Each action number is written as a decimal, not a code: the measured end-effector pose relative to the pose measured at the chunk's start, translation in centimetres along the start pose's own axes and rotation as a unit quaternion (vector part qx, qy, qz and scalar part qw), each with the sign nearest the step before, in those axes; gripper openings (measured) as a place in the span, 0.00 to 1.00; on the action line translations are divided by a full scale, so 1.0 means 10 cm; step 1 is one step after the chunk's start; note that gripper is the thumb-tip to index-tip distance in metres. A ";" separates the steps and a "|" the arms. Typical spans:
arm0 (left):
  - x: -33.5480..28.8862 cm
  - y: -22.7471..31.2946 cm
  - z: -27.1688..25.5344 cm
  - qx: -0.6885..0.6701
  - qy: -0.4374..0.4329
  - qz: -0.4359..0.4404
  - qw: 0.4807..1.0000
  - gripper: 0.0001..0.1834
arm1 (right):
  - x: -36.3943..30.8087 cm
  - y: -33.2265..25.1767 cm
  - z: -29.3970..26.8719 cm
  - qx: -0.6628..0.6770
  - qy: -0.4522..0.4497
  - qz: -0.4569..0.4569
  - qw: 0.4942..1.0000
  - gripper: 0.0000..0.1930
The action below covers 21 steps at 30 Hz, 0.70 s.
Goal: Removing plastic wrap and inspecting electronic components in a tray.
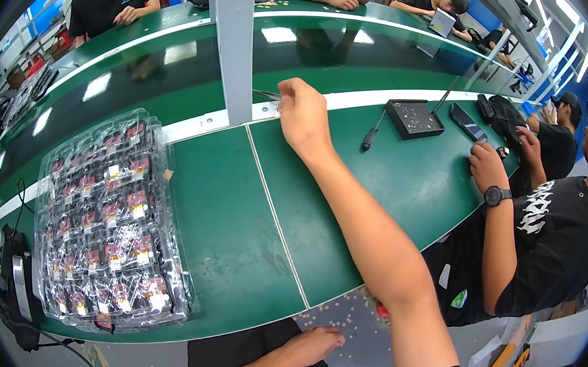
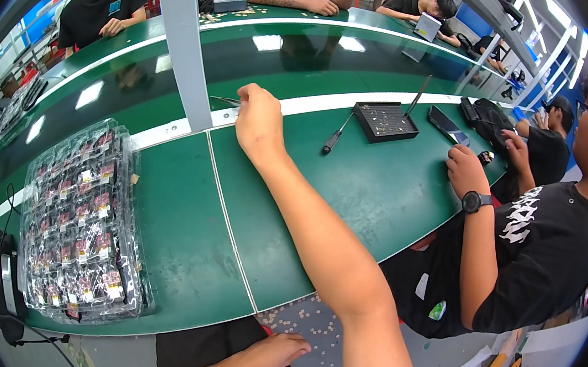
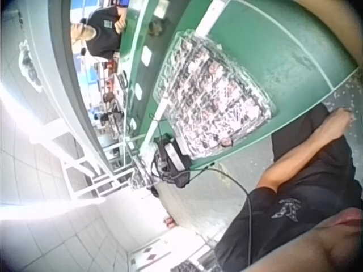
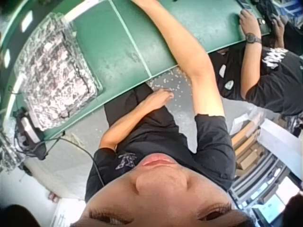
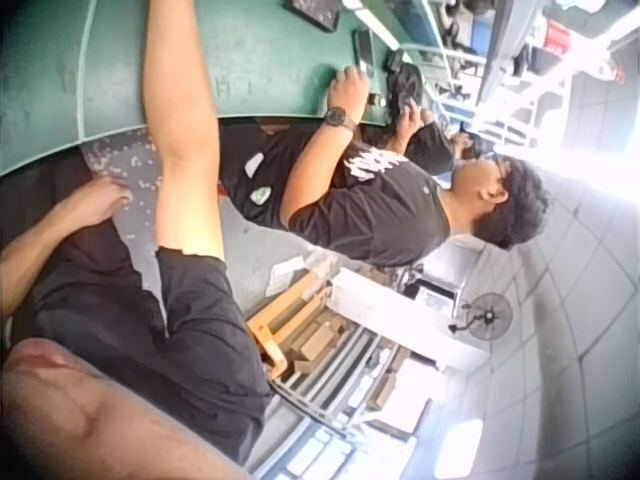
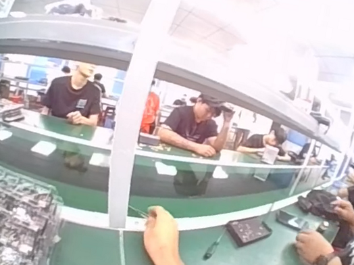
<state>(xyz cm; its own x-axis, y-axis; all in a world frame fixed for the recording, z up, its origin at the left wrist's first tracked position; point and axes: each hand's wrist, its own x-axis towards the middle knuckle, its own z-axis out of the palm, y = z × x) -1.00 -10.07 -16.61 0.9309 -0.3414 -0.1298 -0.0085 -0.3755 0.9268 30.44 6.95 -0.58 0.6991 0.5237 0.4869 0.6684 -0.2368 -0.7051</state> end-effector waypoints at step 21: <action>0.00 0.01 -0.03 0.000 0.000 -0.003 1.000 0.10 | -0.01 0.00 -0.02 0.076 -0.009 0.014 0.997 0.12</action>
<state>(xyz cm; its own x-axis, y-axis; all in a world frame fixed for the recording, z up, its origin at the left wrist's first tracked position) -0.93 -9.89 -16.40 0.9313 -0.3382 -0.1357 -0.0020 -0.3771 0.9262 30.40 6.70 -0.55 0.7116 0.5327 0.4580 0.6020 -0.1262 -0.7885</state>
